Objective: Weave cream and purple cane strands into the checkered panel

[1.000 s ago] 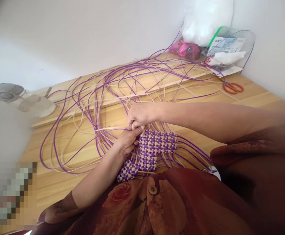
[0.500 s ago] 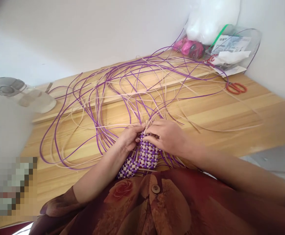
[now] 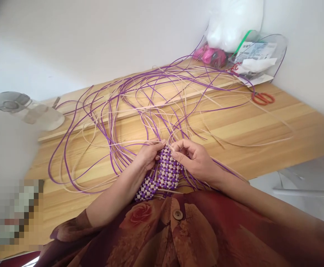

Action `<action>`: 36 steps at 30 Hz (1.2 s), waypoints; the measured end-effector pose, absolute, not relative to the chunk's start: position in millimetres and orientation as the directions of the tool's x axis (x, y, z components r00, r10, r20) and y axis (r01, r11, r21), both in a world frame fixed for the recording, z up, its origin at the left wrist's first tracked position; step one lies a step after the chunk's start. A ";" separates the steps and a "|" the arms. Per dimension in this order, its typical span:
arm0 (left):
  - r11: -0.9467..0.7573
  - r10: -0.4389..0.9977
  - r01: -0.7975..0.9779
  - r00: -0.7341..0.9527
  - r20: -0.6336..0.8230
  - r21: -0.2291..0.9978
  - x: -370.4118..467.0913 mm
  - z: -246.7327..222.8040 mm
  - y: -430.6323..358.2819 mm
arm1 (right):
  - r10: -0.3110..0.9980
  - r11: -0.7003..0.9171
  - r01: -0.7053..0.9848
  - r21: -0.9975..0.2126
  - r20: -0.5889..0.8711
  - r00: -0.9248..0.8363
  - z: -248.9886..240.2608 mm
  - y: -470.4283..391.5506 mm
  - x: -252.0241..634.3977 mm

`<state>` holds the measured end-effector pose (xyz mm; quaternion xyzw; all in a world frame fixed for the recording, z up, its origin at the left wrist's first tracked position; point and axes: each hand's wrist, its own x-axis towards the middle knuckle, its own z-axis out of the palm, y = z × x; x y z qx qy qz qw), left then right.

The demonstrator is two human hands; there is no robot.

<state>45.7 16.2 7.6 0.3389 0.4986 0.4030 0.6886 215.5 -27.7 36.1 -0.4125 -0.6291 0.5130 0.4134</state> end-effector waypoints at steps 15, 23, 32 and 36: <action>0.384 0.909 -0.113 0.222 -0.353 0.917 45.9 5.3 11.3 | 0.956 -0.030 0.079 -0.996 -0.052 -0.288 24.8 -40.8 205.8; 0.263 0.963 -0.032 0.077 -0.260 0.964 50.2 -10.6 8.9 | 0.893 -0.216 0.075 -0.974 -0.228 -0.388 17.0 -33.6 200.8; 0.328 0.938 -0.038 0.130 -0.321 0.944 49.3 -2.7 9.1 | 0.890 -0.295 0.039 -0.955 -0.289 -0.353 20.9 -40.8 202.8; 0.278 0.957 -0.092 0.113 -0.267 0.956 50.7 -4.8 8.4 | 0.836 -0.421 0.005 -0.907 -0.391 -0.384 28.4 -34.6 205.0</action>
